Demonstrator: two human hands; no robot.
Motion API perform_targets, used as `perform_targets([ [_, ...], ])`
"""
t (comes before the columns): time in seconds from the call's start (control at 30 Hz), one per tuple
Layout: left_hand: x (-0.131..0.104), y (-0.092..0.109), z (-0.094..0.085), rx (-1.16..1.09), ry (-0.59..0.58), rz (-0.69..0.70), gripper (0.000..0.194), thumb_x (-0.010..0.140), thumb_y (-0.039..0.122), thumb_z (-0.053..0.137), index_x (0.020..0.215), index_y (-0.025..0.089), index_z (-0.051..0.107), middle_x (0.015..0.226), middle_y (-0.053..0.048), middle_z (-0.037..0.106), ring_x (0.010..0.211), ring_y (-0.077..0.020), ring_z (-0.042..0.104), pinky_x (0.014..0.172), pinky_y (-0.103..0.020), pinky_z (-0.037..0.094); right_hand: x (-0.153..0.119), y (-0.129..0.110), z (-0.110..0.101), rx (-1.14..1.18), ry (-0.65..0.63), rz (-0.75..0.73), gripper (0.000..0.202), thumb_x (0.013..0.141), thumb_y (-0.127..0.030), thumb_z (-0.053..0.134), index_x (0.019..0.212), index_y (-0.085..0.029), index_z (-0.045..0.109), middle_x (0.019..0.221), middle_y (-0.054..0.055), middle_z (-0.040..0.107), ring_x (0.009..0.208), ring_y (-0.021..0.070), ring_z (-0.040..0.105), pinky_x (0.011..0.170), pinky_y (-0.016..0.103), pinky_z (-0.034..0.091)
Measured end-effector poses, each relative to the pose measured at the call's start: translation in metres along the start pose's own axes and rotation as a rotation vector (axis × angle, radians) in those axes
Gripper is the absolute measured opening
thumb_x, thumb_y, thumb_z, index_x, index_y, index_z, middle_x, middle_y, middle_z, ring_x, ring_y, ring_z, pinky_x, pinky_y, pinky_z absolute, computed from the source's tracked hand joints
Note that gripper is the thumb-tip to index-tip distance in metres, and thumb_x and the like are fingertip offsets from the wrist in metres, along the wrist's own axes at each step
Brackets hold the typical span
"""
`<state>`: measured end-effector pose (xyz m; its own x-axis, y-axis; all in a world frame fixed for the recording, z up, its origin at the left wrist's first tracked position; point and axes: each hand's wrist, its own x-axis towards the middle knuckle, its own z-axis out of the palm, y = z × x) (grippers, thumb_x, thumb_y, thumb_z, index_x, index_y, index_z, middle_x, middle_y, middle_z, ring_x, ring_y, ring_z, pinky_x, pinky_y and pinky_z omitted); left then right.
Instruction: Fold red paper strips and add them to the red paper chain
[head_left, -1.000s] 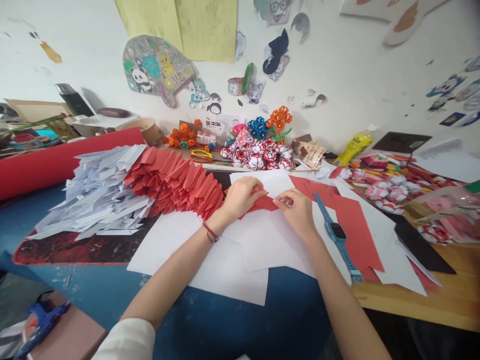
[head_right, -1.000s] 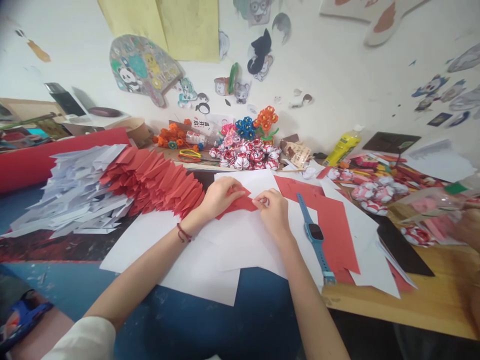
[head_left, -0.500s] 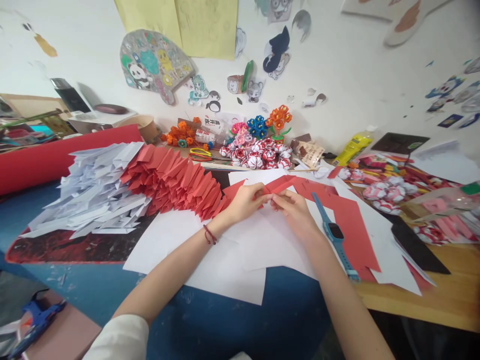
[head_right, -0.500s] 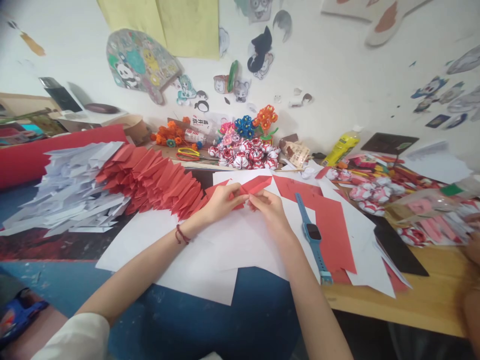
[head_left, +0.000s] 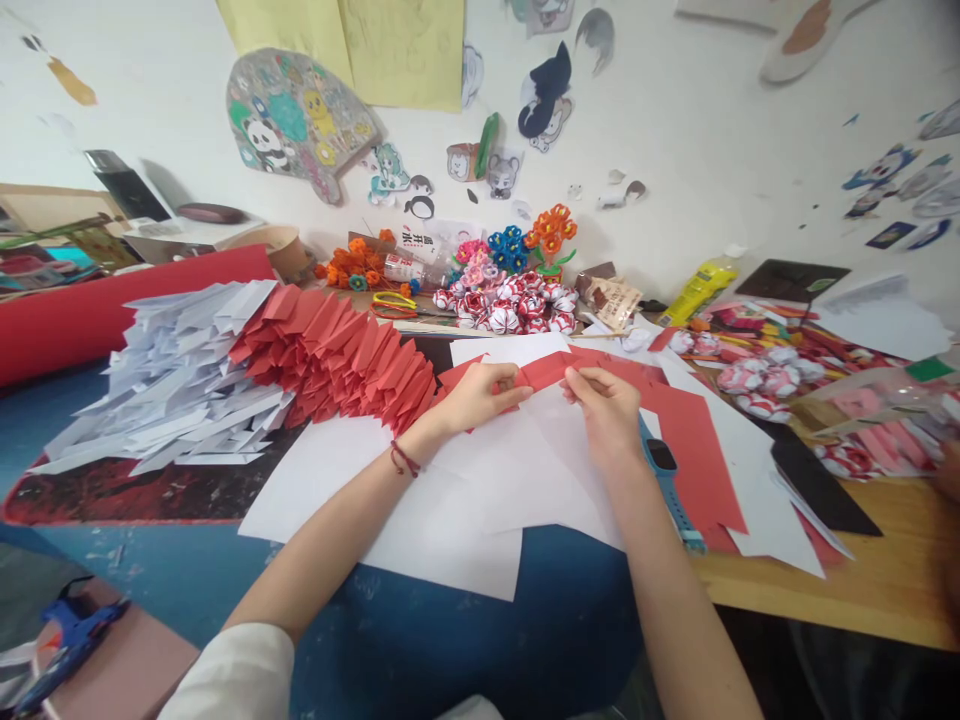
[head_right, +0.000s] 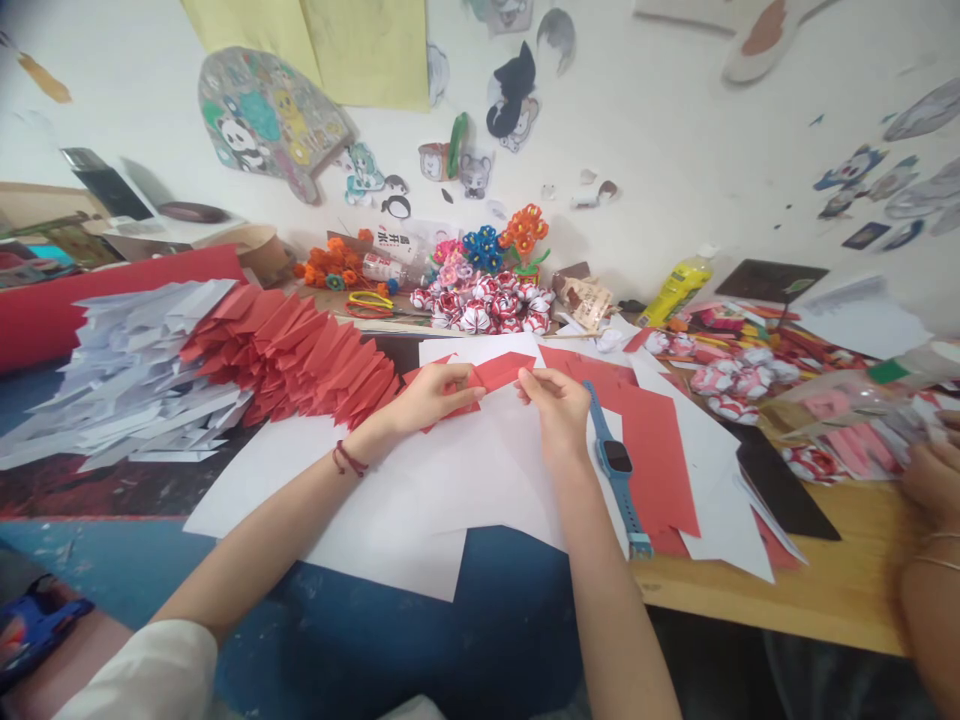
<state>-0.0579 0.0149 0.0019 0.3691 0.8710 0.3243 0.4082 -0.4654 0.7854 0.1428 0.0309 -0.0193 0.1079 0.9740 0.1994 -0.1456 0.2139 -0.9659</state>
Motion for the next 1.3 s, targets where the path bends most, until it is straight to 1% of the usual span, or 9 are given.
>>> perform_targets([
  [0.1, 0.000, -0.004, -0.002, 0.007, 0.018, -0.005, 0.030, 0.088, 0.040, 0.058, 0.072, 0.015, 0.060, 0.065, 0.002, 0.061, 0.062, -0.0098, 0.049, 0.062, -0.022, 0.038, 0.000, -0.002, -0.002, 0.008, -0.034, 0.041, 0.025, 0.066, -0.037, 0.082, 0.077, -0.018, 0.069, 0.069, 0.003, 0.067, 0.060, 0.0135, 0.058, 0.062, 0.030, 0.047],
  [0.27, 0.000, -0.010, -0.005, 0.012, 0.162, -0.062, 0.028, 0.089, 0.040, 0.057, 0.079, 0.014, 0.064, 0.075, 0.000, 0.067, 0.067, -0.0103, 0.052, 0.064, -0.022, 0.038, -0.001, -0.003, -0.004, -0.045, -0.118, 0.102, 0.027, 0.066, -0.038, 0.082, 0.069, -0.018, 0.064, 0.064, 0.001, 0.065, 0.060, 0.0134, 0.057, 0.060, 0.028, 0.046],
  [0.33, 0.000, -0.012, -0.006, 0.030, 0.167, -0.091, 0.029, 0.088, 0.040, 0.057, 0.079, 0.014, 0.065, 0.073, 0.000, 0.066, 0.065, -0.0102, 0.050, 0.063, -0.022, 0.037, -0.001, -0.004, -0.005, -0.123, -0.200, 0.120, 0.029, 0.066, -0.041, 0.082, 0.074, -0.018, 0.067, 0.067, 0.002, 0.065, 0.062, 0.0142, 0.058, 0.061, 0.028, 0.046],
  [0.4, 0.000, -0.014, -0.007, 0.061, 0.151, -0.108, 0.028, 0.087, 0.040, 0.058, 0.077, 0.014, 0.065, 0.070, 0.001, 0.064, 0.063, -0.0100, 0.049, 0.062, -0.023, 0.036, -0.001, -0.004, -0.007, -0.184, -0.223, 0.114, 0.033, 0.068, -0.045, 0.080, 0.084, -0.018, 0.071, 0.071, 0.002, 0.067, 0.063, 0.0147, 0.059, 0.062, 0.028, 0.046],
  [0.53, 0.000, -0.019, -0.008, 0.136, 0.106, -0.123, 0.027, 0.085, 0.039, 0.060, 0.074, 0.015, 0.064, 0.064, 0.003, 0.058, 0.061, -0.0099, 0.046, 0.060, -0.023, 0.034, 0.000, -0.001, -0.009, -0.266, -0.164, 0.050, 0.033, 0.071, -0.047, 0.077, 0.082, -0.017, 0.072, 0.068, 0.003, 0.067, 0.062, 0.0152, 0.059, 0.061, 0.029, 0.045],
  [0.8, -0.001, -0.030, -0.005, 0.279, 0.046, -0.088, 0.019, 0.082, 0.034, 0.065, 0.075, 0.017, 0.065, 0.066, 0.003, 0.061, 0.061, -0.0111, 0.051, 0.063, -0.025, 0.039, 0.000, 0.014, -0.013, -0.542, -0.169, 0.002, 0.026, 0.071, -0.043, 0.076, 0.077, -0.018, 0.074, 0.075, 0.006, 0.073, 0.070, 0.0213, 0.065, 0.071, 0.035, 0.048],
  [0.97, -0.001, -0.030, -0.002, 0.421, 0.047, -0.078, 0.013, 0.077, 0.030, 0.070, 0.076, 0.018, 0.065, 0.074, 0.002, 0.066, 0.072, -0.0154, 0.058, 0.074, -0.032, 0.043, 0.000, 0.014, -0.009, -0.709, -0.211, -0.086, 0.017, 0.071, -0.037, 0.073, 0.073, -0.020, 0.072, 0.070, 0.004, 0.070, 0.064, 0.0191, 0.058, 0.063, 0.034, 0.044],
  [1.13, 0.000, -0.031, 0.001, 0.417, 0.061, -0.070, 0.007, 0.084, 0.025, 0.064, 0.081, 0.019, 0.067, 0.077, 0.000, 0.069, 0.076, -0.0166, 0.061, 0.078, -0.034, 0.044, 0.000, 0.015, -0.005, -0.740, -0.247, -0.173, 0.012, 0.073, -0.027, 0.069, 0.083, -0.020, 0.073, 0.074, 0.003, 0.068, 0.068, 0.0184, 0.058, 0.067, 0.034, 0.046],
  [1.3, 0.003, -0.037, 0.005, 0.336, 0.055, 0.037, 0.008, 0.080, 0.013, 0.064, 0.086, 0.017, 0.068, 0.081, -0.002, 0.069, 0.077, -0.0155, 0.060, 0.075, -0.029, 0.046, 0.000, 0.015, -0.004, -0.767, -0.329, -0.306, 0.017, 0.078, -0.017, 0.062, 0.090, -0.022, 0.073, 0.086, 0.004, 0.069, 0.075, 0.0192, 0.060, 0.073, 0.035, 0.048],
])
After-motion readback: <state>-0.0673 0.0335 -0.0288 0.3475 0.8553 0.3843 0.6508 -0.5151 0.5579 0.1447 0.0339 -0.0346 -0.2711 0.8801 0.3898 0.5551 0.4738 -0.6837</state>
